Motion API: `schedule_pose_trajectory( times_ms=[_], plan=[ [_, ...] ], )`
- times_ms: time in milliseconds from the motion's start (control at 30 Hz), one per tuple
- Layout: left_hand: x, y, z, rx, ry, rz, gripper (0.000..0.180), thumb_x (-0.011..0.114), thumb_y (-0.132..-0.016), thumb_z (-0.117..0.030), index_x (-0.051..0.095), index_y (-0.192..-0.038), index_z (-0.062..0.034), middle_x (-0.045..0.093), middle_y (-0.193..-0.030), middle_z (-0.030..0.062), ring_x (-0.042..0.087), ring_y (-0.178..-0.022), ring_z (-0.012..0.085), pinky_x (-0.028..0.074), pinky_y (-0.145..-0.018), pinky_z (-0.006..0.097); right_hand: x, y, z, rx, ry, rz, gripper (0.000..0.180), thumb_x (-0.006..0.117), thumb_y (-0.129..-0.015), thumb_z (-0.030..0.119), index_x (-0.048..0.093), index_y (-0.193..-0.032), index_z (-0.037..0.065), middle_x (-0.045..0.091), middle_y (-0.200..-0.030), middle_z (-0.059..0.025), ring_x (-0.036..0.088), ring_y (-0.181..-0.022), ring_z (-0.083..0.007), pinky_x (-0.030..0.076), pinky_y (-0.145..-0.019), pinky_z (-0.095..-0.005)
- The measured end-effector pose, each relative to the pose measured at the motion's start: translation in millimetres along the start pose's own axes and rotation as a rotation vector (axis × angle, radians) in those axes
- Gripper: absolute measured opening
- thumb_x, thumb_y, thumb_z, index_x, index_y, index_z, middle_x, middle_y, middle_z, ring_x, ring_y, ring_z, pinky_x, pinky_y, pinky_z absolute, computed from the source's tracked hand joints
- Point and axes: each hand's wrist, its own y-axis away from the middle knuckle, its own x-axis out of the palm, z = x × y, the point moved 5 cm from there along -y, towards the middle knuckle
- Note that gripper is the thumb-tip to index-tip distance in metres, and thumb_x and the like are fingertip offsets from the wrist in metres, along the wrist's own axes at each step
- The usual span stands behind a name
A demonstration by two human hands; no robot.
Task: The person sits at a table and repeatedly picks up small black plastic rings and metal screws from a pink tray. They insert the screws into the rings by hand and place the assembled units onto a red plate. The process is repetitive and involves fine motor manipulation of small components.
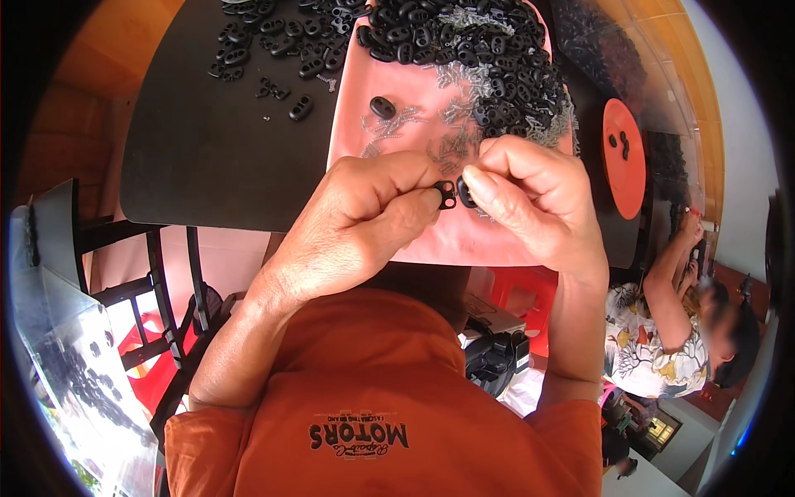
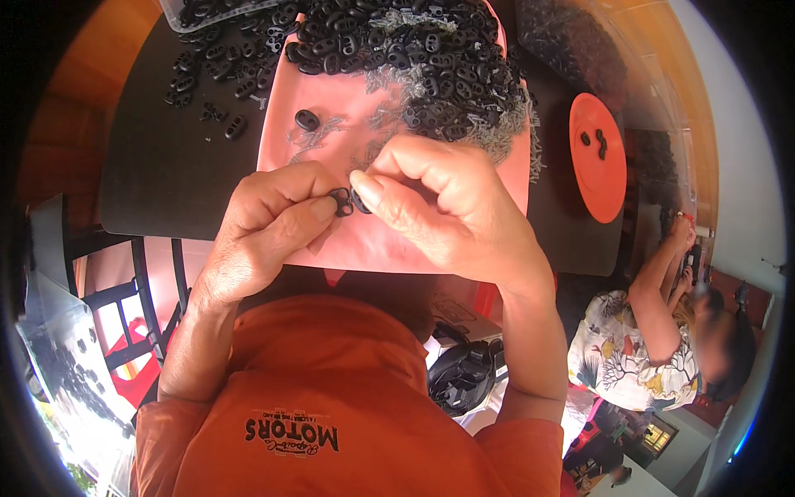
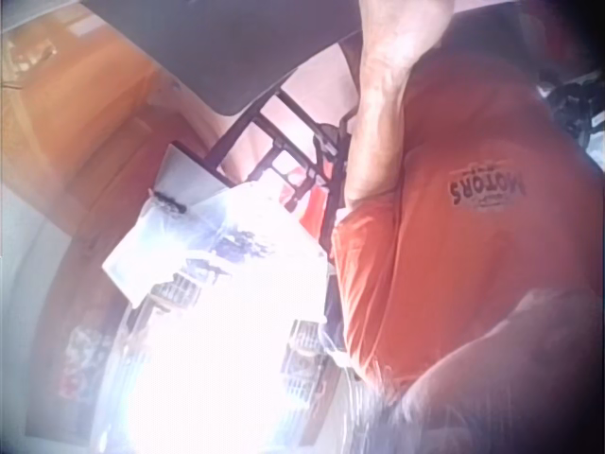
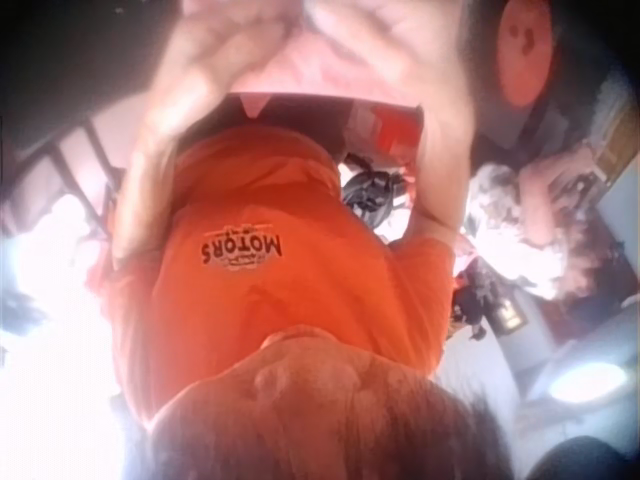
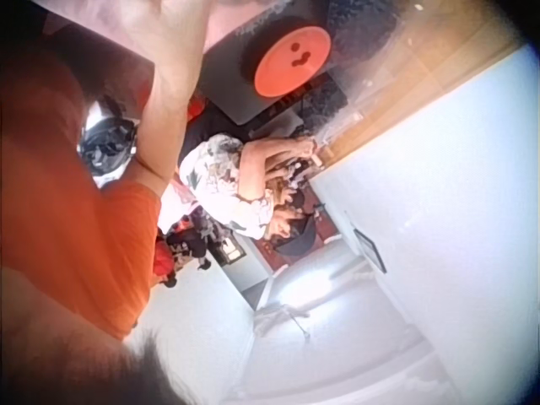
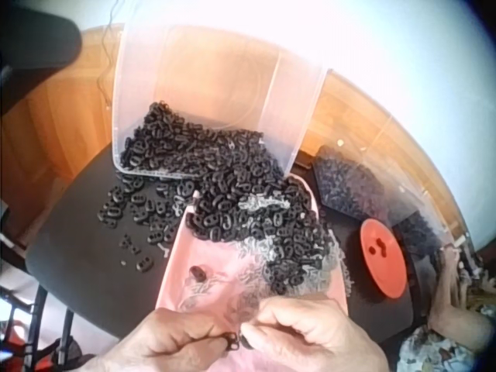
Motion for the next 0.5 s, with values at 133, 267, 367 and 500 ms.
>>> schedule_pose_trajectory(
  times_ms=[133,267,367,500],
  plan=[
    [-1,0,0,0.041,-0.01,0.003,0.016,0.052,-0.09,-0.002,0.051,-0.073,0.0003,0.042,-0.063,-0.0012,0.039,-0.059,0.0059,0.033,-0.05,0.026,5,-1,1,-0.006,0.061,-0.033,0.018,0.063,-0.089,0.007,0.055,-0.075,0.0,0.046,-0.059,-0.0009,0.04,-0.053,-0.006,0.032,-0.047,-0.025],
    [0,1,3,0.021,0.019,0.034,0.015,0.048,-0.094,-0.006,0.058,-0.086,0.0036,0.048,-0.068,-0.0017,0.043,-0.059,0.0041,0.033,-0.051,0.021,6,4,-5,0.041,0.103,-0.062,0.018,0.063,-0.089,0.006,0.055,-0.074,0.0,0.045,-0.059,-0.0013,0.039,-0.052,-0.0065,0.031,-0.046,-0.0255],
    [1,2,1,0.056,-0.017,0.039,0.016,0.049,-0.095,-0.006,0.057,-0.086,0.0035,0.047,-0.068,-0.0022,0.042,-0.059,0.0037,0.033,-0.05,0.021,10,6,-6,0.027,0.012,-0.119,0.02,0.063,-0.089,0.007,0.053,-0.073,0.0,0.044,-0.058,-0.0009,0.037,-0.051,-0.0062,0.03,-0.045,-0.0252],
    [-1,2,0,0.088,-0.043,0.043,0.015,0.051,-0.094,-0.006,0.056,-0.084,0.0028,0.046,-0.069,-0.003,0.041,-0.06,0.0033,0.032,-0.05,0.02,15,6,-4,0.039,-0.016,-0.119,0.018,0.062,-0.09,0.006,0.054,-0.075,0.001,0.044,-0.058,-0.0004,0.039,-0.051,-0.0057,0.031,-0.045,-0.0244]
  ],
)
